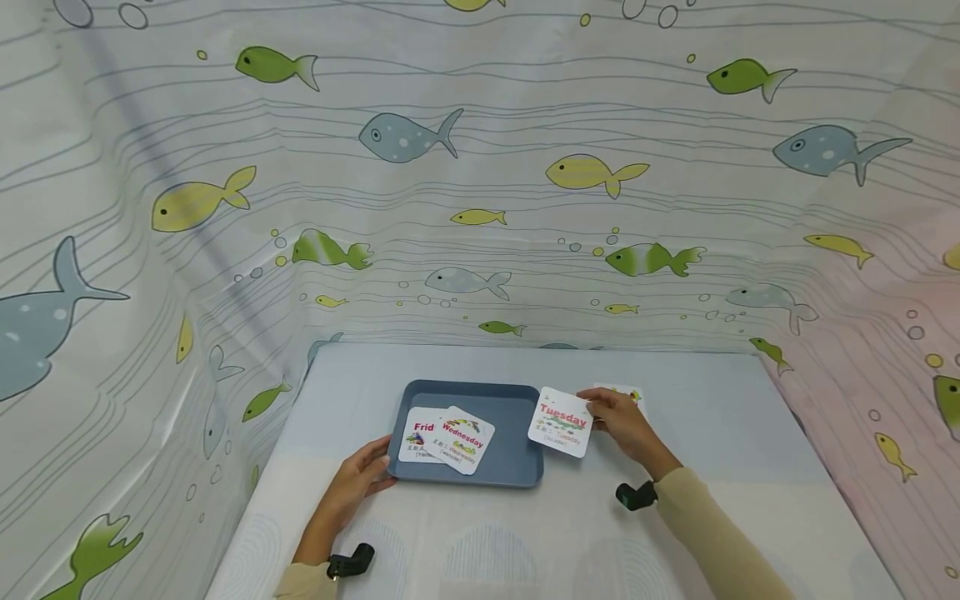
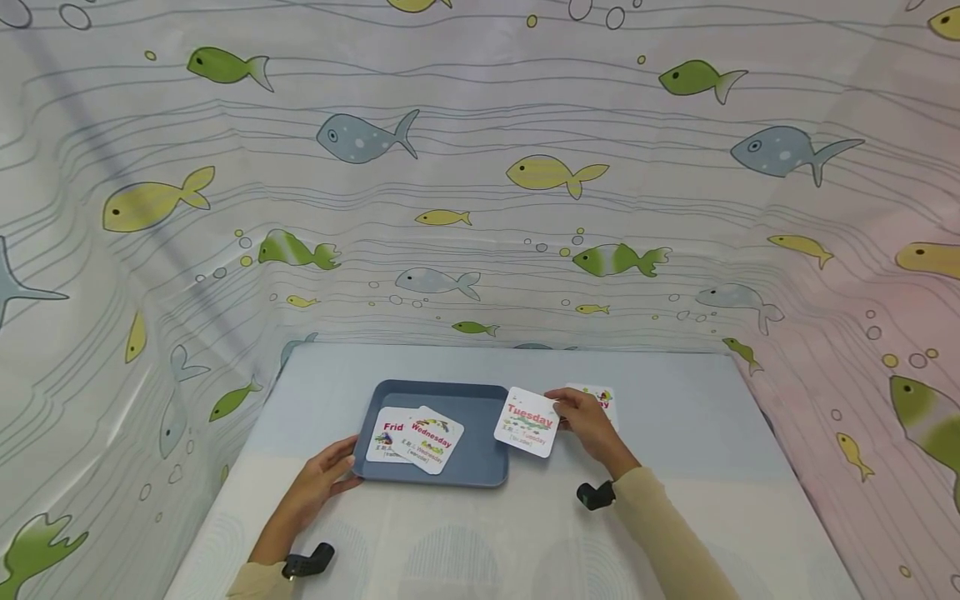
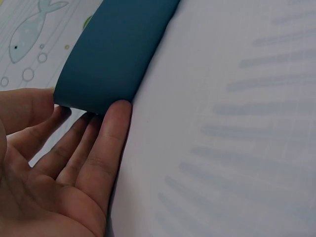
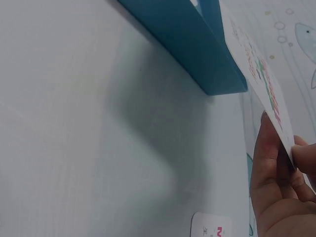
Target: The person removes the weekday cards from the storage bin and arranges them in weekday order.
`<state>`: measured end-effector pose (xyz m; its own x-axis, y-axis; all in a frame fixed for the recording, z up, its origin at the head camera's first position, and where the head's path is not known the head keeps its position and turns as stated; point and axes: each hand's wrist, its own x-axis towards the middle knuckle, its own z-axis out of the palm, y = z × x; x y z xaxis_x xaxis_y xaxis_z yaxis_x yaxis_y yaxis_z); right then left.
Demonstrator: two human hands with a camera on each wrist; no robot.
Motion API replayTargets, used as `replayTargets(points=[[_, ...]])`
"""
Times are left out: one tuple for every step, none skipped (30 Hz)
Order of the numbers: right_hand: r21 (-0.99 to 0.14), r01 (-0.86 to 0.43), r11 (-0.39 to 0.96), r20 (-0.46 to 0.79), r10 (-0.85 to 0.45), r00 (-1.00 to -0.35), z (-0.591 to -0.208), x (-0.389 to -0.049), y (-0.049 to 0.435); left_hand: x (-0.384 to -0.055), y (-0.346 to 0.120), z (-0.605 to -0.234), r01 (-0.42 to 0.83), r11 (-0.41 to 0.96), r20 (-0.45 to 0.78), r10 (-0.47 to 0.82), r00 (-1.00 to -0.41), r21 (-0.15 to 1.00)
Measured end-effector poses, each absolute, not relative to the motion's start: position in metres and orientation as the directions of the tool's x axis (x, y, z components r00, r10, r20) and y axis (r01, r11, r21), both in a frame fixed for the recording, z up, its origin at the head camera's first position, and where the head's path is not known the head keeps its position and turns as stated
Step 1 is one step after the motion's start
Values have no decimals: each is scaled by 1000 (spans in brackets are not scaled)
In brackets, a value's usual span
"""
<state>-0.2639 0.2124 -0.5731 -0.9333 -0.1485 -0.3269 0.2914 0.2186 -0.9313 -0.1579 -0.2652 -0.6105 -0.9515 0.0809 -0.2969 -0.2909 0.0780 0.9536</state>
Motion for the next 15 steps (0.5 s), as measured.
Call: replayTargets(points=[[-932, 287, 220, -323, -150, -934, -573, -264, 213, -158, -265, -611, -292, 76, -298, 80, -951, 953], [-932, 288, 219, -323, -149, -935, -574, -264, 215, -158, -265, -611, -293, 76, -299, 80, -951, 953], [-931, 288, 223, -324, -149, -934, -574, -264, 216, -158, -265, -611, -294, 75, -300, 80, -951, 953], [-931, 289, 225, -325, -148, -934, -574, -264, 218, -158, -265, -610, -294, 76, -300, 81, -951, 953], [-930, 287, 229, -325, -151, -934, -575, -264, 221, -158, -265, -611, -295, 76, -301, 81, -950, 952], [-929, 288, 232, -327, -150, -933, -575, -264, 223, -158, -265, -611, -295, 76, -301, 83, -950, 952], [-928, 291, 231, -329, -147, -933, -576, -263, 225, -158, -265, -610, -295, 77, -301, 84, -950, 952], [-927, 295, 231, -332, -142, -933, -577, -264, 227, -158, -265, -610, -295, 78, -302, 86, -950, 952], [-927, 293, 234, -331, -143, -933, -577, -264, 230, -158, -265, -610, -295, 79, -302, 87, -949, 952], [-927, 295, 232, -332, -141, -933, -577, -264, 232, -158, -265, -610, -295, 80, -302, 88, -949, 952], [-927, 294, 234, -332, -143, -933, -578, -264, 234, -158, -265, -610, -296, 80, -303, 89, -949, 952], [-926, 298, 232, -335, -140, -932, -578, -264, 236, -158, -265, -609, -298, 80, -305, 87, -948, 951], [-925, 301, 231, -337, -138, -931, -578, -264, 238, -158, -265, -609, -299, 79, -306, 84, -948, 951], [-925, 299, 236, -337, -138, -931, -578, -264, 240, -159, -265, -609, -300, 77, -305, 81, -949, 951], [-924, 301, 238, -338, -136, -931, -578, -264, 242, -159, -265, -609, -298, 79, -304, 81, -949, 951]])
